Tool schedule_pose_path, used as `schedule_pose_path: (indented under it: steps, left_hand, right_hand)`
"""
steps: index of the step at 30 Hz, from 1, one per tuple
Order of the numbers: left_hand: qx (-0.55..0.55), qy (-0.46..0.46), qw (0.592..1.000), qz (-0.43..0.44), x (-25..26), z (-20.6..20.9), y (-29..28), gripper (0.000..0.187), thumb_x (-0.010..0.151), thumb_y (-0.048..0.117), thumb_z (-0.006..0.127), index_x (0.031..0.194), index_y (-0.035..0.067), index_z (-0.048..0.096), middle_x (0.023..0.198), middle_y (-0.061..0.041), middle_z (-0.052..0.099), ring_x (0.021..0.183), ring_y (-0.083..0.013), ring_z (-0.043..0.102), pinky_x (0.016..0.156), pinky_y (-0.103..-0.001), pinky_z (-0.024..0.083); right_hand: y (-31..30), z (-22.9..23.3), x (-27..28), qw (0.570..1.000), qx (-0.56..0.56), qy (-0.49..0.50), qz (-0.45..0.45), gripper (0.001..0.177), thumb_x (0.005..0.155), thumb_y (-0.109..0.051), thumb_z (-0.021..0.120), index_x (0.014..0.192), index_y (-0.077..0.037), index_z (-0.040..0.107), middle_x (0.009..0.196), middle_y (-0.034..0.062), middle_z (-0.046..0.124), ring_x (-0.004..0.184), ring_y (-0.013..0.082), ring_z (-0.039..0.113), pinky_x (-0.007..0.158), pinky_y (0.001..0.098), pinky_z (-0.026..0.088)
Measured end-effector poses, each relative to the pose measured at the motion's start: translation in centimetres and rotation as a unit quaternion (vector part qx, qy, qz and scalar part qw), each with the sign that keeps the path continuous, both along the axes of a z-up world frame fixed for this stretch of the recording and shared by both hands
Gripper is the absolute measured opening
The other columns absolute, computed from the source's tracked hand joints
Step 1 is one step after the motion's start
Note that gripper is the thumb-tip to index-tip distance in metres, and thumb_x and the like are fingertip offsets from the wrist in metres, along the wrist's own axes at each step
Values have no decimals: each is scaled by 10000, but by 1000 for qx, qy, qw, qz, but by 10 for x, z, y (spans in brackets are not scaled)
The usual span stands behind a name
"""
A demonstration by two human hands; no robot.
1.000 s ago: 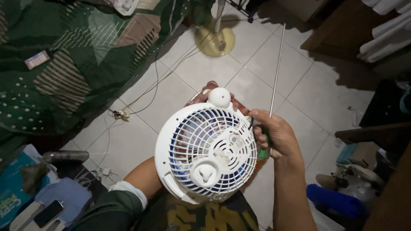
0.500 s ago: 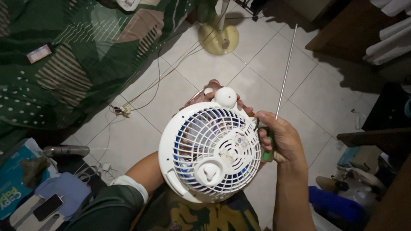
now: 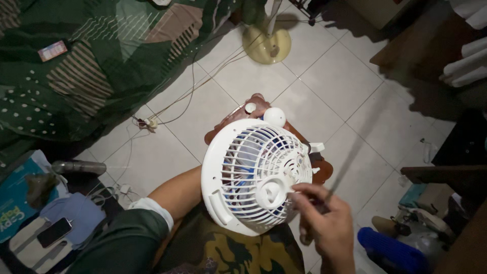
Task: The person uses a screwdriver to remove screws from the front and back grilles of a small portable fan. They hold the fan on their lap, rotate it to access different screws, and place the removed screws on a nearby table.
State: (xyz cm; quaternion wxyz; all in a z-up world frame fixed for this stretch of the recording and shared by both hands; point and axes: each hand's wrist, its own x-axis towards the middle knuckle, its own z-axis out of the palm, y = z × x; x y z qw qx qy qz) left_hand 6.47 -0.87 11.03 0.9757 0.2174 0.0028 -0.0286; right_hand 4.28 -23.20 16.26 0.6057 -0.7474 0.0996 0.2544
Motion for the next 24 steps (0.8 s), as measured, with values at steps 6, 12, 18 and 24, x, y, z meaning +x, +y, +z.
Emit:
schedule_pose_path:
  steps: [6, 12, 18, 24]
  left_hand:
    - [0, 3, 1000, -4, 2, -2, -6, 675, 914, 525, 509, 1374, 32, 538, 1250, -254, 667, 1162, -364, 665, 952, -503, 589]
    - [-5, 1, 1000, 2, 3, -2, -8, 658, 920, 512, 506, 1370, 33, 539, 1248, -254, 667, 1165, -367, 663, 956, -504, 587]
    - [-6, -2, 1000, 5, 7, -2, -9, 642, 926, 499, 502, 1367, 34, 541, 1246, -255, 667, 1168, -370, 660, 960, -506, 585]
    - [0, 0, 1000, 0, 8, -3, -6, 625, 932, 486, 498, 1363, 35, 543, 1244, -255, 667, 1171, -372, 658, 964, -507, 584]
  right_hand:
    - [11, 7, -6, 987, -54, -82, 127, 349, 800, -81, 787, 1142, -18, 774, 823, 30, 744, 685, 84, 642, 604, 234, 524]
    - [15, 20, -8, 945, -167, -197, 201, 377, 787, -131, 813, 1151, -43, 768, 861, 71, 765, 669, 124, 694, 630, 266, 557]
    - [14, 14, -5, 922, -166, -271, 219, 394, 786, -131, 810, 1150, -7, 724, 959, 105, 774, 741, 155, 747, 687, 286, 583]
    - [21, 0, -18, 917, -159, -312, 194, 379, 757, -108, 797, 1109, 10, 717, 887, 118, 729, 710, 193, 734, 659, 299, 580]
